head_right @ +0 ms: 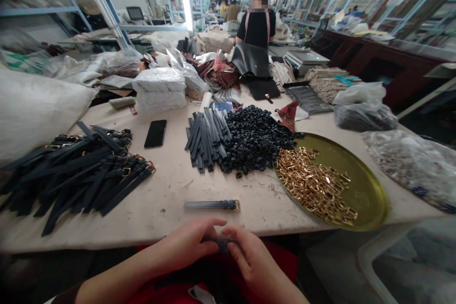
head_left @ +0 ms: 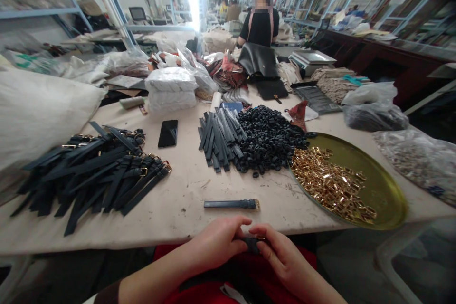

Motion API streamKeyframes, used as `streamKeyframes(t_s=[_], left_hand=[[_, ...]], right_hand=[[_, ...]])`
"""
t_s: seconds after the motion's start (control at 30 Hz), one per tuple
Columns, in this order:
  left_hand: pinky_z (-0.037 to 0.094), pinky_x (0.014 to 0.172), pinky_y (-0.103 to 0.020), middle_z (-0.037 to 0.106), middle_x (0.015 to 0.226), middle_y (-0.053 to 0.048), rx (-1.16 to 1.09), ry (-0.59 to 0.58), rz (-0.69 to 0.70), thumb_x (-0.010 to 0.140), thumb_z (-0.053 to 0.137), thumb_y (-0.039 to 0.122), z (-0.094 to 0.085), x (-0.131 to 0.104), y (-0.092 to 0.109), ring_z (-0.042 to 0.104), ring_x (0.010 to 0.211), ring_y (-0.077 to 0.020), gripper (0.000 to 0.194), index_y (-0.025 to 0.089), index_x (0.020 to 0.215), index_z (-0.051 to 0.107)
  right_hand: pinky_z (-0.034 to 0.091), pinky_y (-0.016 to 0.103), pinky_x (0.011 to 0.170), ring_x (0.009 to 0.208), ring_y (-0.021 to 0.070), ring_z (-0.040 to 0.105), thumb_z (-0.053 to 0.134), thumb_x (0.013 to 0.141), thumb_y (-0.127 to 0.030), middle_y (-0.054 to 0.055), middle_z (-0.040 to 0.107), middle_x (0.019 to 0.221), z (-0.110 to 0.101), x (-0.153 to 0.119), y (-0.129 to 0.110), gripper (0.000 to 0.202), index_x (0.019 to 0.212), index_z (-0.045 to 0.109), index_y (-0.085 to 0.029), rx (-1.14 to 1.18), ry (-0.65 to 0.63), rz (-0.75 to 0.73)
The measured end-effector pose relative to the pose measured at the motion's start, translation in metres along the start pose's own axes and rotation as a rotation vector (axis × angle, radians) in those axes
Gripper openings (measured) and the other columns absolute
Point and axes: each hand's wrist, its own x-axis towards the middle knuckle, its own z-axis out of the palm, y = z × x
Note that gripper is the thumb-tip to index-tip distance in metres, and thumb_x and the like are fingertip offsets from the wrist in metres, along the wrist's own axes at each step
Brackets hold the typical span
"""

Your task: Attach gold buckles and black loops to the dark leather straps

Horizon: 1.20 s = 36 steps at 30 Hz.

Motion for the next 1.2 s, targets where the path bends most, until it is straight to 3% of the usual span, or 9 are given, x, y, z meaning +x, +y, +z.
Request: streamKeyframes(t_s=[0.13, 0.3, 0.4, 0.57, 0.77, 0.9, 1.03, 1.1, 1.2], left_hand=[[0.041, 0.074, -0.025, 0.065, 0.094, 0.0, 0.005, 0.069, 0.018, 0.071, 0.052, 0.018, 0.001, 0.003, 0.001, 0.058, 0.085, -0.0166, 0.045, 0.024, 0.115, 0.048], [0.041, 0.067, -0.023, 0.065, 0.086, 0.0, 0.123, 0.249, 0.071, 0.077, 0.05, 0.031, -0.01, 0.029, -0.012, 0.058, 0.077, -0.0149, 0.027, 0.022, 0.103, 0.054], [0.04, 0.064, -0.023, 0.063, 0.082, -0.002, 0.355, 0.383, 0.075, 0.08, 0.047, 0.034, -0.017, 0.048, -0.025, 0.056, 0.075, -0.0151, 0.021, 0.019, 0.09, 0.058], [0.039, 0.07, -0.026, 0.058, 0.079, -0.005, 0.584, 0.485, 0.088, 0.085, 0.039, 0.027, -0.024, 0.063, -0.04, 0.053, 0.076, -0.0159, 0.028, 0.015, 0.074, 0.061], [0.037, 0.075, -0.03, 0.053, 0.095, -0.007, 0.784, 0.61, 0.108, 0.085, 0.038, 0.017, -0.063, 0.104, -0.022, 0.051, 0.088, -0.0184, 0.022, 0.018, 0.1, 0.054], [0.036, 0.074, -0.032, 0.052, 0.093, -0.009, 0.865, 0.629, 0.148, 0.084, 0.038, 0.011, -0.085, 0.131, -0.005, 0.05, 0.088, -0.0198, 0.018, 0.016, 0.09, 0.055], [0.034, 0.076, -0.033, 0.053, 0.09, -0.008, 0.931, 0.606, 0.23, 0.085, 0.039, 0.014, -0.079, 0.113, -0.002, 0.048, 0.088, -0.0199, 0.015, 0.016, 0.087, 0.054], [0.034, 0.076, -0.033, 0.054, 0.089, -0.005, 0.959, 0.563, 0.301, 0.085, 0.04, 0.018, -0.063, 0.091, -0.004, 0.048, 0.086, -0.0191, 0.013, 0.018, 0.088, 0.053], [0.034, 0.071, -0.032, 0.056, 0.084, -0.003, 0.962, 0.476, 0.511, 0.087, 0.037, 0.023, -0.03, 0.061, -0.009, 0.049, 0.078, -0.018, 0.016, 0.019, 0.087, 0.053]], right_hand=[[0.044, 0.032, 0.085, 0.098, 0.0182, 0.055, 0.04, 0.085, -0.025, 0.006, 0.06, 0.106, 0.004, 0.007, 0.002, 0.025, 0.108, 0.049, -0.022, 0.001, 0.049, -0.052], [0.048, 0.029, 0.07, 0.08, 0.0173, 0.059, 0.034, 0.088, -0.03, 0.005, 0.063, 0.087, -0.006, 0.044, 0.003, 0.023, 0.097, 0.052, -0.02, -0.062, 0.209, -0.117], [0.045, 0.036, 0.075, 0.085, 0.0211, 0.057, 0.038, 0.086, -0.03, 0.008, 0.063, 0.088, -0.009, 0.07, 0.005, 0.025, 0.094, 0.057, -0.017, -0.282, 0.293, -0.16], [0.038, 0.044, 0.092, 0.105, 0.026, 0.049, 0.053, 0.077, -0.028, 0.01, 0.057, 0.111, 0.008, 0.088, 0.022, 0.036, 0.112, 0.055, -0.02, -0.441, 0.311, -0.279], [0.038, 0.045, 0.094, 0.109, 0.0275, 0.048, 0.051, 0.079, -0.027, 0.011, 0.057, 0.115, 0.018, 0.085, 0.027, 0.033, 0.11, 0.057, -0.019, -0.452, 0.332, -0.294], [0.043, 0.042, 0.091, 0.106, 0.0263, 0.052, 0.051, 0.079, -0.033, 0.011, 0.059, 0.113, 0.017, 0.083, 0.032, 0.036, 0.111, 0.056, -0.018, -0.394, 0.406, -0.282], [0.044, 0.041, 0.089, 0.105, 0.0254, 0.053, 0.049, 0.08, -0.037, 0.011, 0.06, 0.11, 0.013, 0.081, 0.039, 0.035, 0.109, 0.055, -0.018, -0.248, 0.581, -0.236], [0.045, 0.04, 0.088, 0.103, 0.0245, 0.054, 0.044, 0.083, -0.038, 0.011, 0.06, 0.108, 0.011, 0.08, 0.037, 0.033, 0.108, 0.054, -0.018, -0.132, 0.649, -0.213], [0.047, 0.037, 0.083, 0.098, 0.0229, 0.057, 0.036, 0.086, -0.04, 0.01, 0.062, 0.103, 0.007, 0.074, 0.025, 0.035, 0.107, 0.053, -0.018, 0.056, 0.607, -0.201]])
